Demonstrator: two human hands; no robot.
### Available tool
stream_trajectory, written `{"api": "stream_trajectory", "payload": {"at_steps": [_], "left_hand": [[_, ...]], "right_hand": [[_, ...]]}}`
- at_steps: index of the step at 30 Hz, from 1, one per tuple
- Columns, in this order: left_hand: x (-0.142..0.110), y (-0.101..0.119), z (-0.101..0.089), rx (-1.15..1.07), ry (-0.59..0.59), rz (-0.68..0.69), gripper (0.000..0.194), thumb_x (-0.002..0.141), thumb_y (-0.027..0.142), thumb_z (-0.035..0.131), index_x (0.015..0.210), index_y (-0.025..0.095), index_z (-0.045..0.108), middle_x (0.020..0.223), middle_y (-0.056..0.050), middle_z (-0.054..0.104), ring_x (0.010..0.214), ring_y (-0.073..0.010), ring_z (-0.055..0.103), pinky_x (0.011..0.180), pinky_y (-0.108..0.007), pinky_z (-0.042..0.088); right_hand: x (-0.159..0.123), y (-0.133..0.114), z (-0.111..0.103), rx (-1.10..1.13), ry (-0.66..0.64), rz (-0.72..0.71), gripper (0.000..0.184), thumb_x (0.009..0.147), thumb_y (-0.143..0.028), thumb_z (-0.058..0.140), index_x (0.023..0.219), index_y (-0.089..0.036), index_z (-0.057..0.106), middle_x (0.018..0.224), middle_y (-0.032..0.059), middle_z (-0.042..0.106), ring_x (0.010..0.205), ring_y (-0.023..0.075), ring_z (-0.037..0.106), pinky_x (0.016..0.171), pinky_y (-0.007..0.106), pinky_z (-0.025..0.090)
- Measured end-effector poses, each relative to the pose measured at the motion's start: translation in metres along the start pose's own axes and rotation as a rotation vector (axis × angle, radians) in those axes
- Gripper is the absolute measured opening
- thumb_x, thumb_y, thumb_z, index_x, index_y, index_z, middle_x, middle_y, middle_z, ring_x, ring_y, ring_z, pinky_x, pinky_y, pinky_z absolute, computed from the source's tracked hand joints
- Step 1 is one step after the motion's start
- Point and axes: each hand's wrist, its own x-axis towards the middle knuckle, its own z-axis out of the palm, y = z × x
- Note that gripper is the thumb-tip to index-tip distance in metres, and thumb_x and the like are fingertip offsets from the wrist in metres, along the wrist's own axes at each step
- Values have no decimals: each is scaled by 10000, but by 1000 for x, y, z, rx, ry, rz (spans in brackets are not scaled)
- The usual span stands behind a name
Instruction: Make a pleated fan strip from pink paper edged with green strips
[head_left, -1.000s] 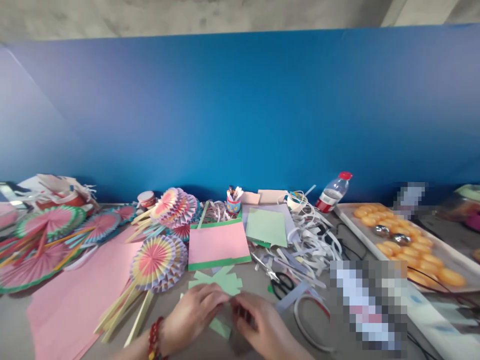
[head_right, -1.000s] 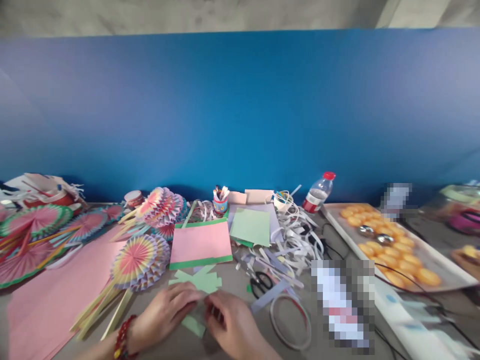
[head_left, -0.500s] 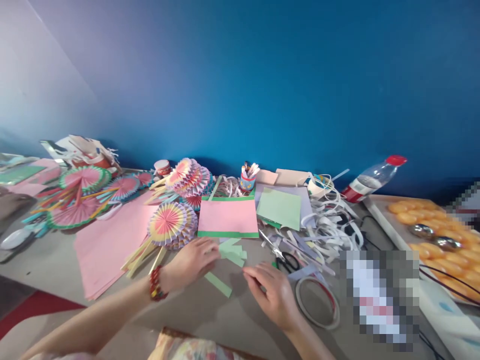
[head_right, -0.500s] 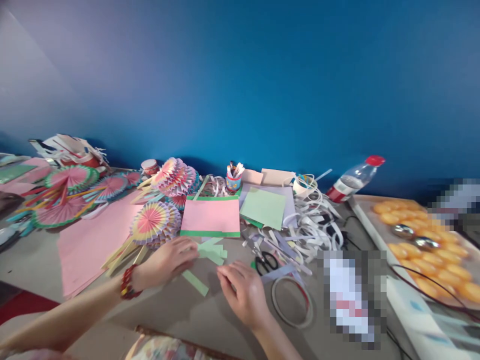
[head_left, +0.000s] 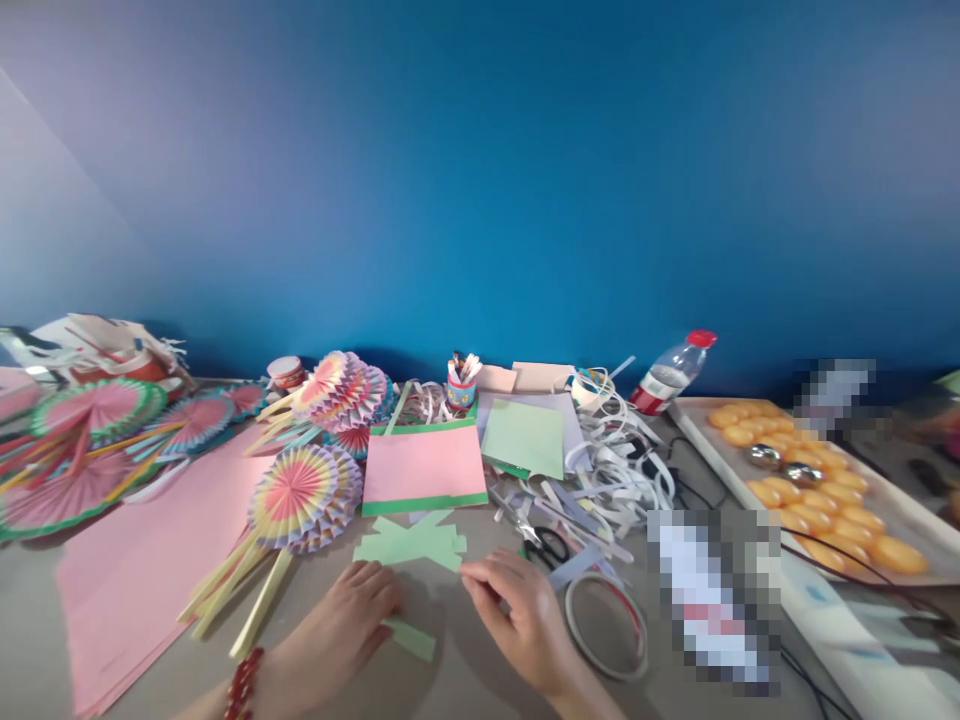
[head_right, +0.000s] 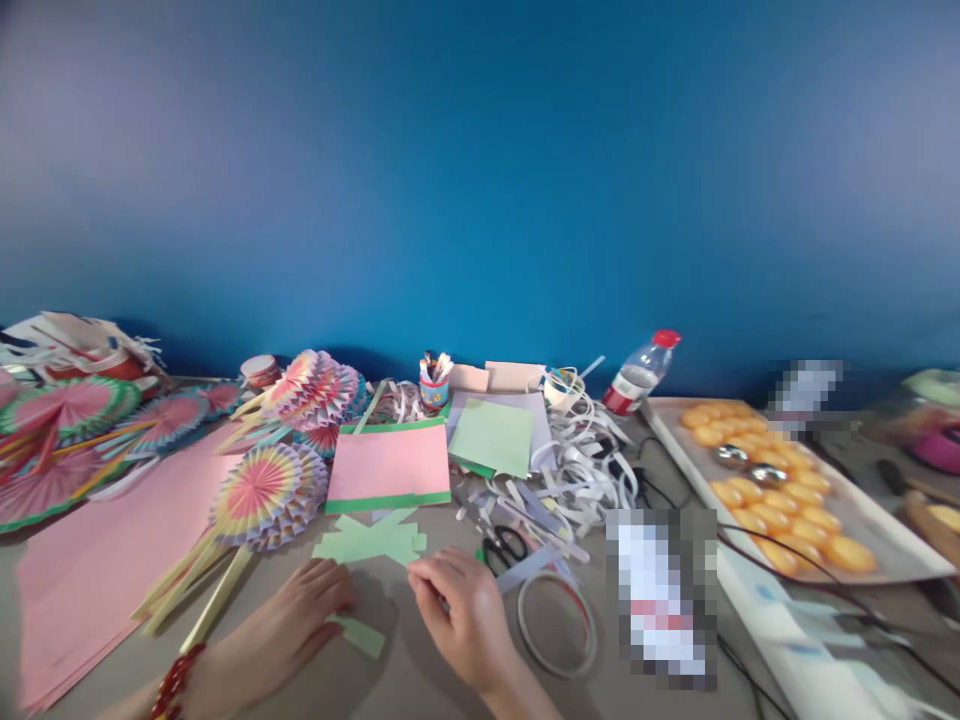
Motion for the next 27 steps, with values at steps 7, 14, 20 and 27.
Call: {"api": "stream_trajectory", "payload": {"at_steps": [7, 14, 20, 27], "left_hand": [[3, -3, -3, 36, 86, 113, 154, 912, 113, 444, 873, 198, 566, 918, -37, 628, 853, -198, 565, 816, -329, 441], [45, -20, -23, 99, 258, 138, 218, 972, 147, 399, 1036, 223, 592, 1035, -50, 650, 960, -204, 609, 870, -341, 495], [44, -20, -1, 259, 298, 131, 357, 891, 94, 498, 1193, 253, 603, 1300, -67, 611, 1190, -255, 562, 1006, -443, 480], [35, -15, 11, 341, 230, 174, 366, 878, 109, 564, 1221, 230, 605, 1374, -76, 588, 1237, -275, 560, 1033, -466, 482]], "right_hand": [[1, -2, 2, -17, -1, -37, 141, 957, -186, 504, 918, -220, 635, 706, -11, 654, 634, 115, 559, 644, 214, 402], [-1, 5, 2, 14, 25, 2, 150, 951, -178, 511, 936, -225, 653, 747, 7, 671, 676, 128, 591, 664, 211, 421], [-3, 6, 3, -5, 16, -6, 154, 949, -186, 508, 950, -233, 654, 752, 7, 679, 700, 134, 624, 687, 210, 446], [-3, 5, 9, -13, -26, -28, 136, 940, -202, 504, 902, -246, 627, 725, -8, 679, 663, 135, 620, 655, 212, 444]]}}
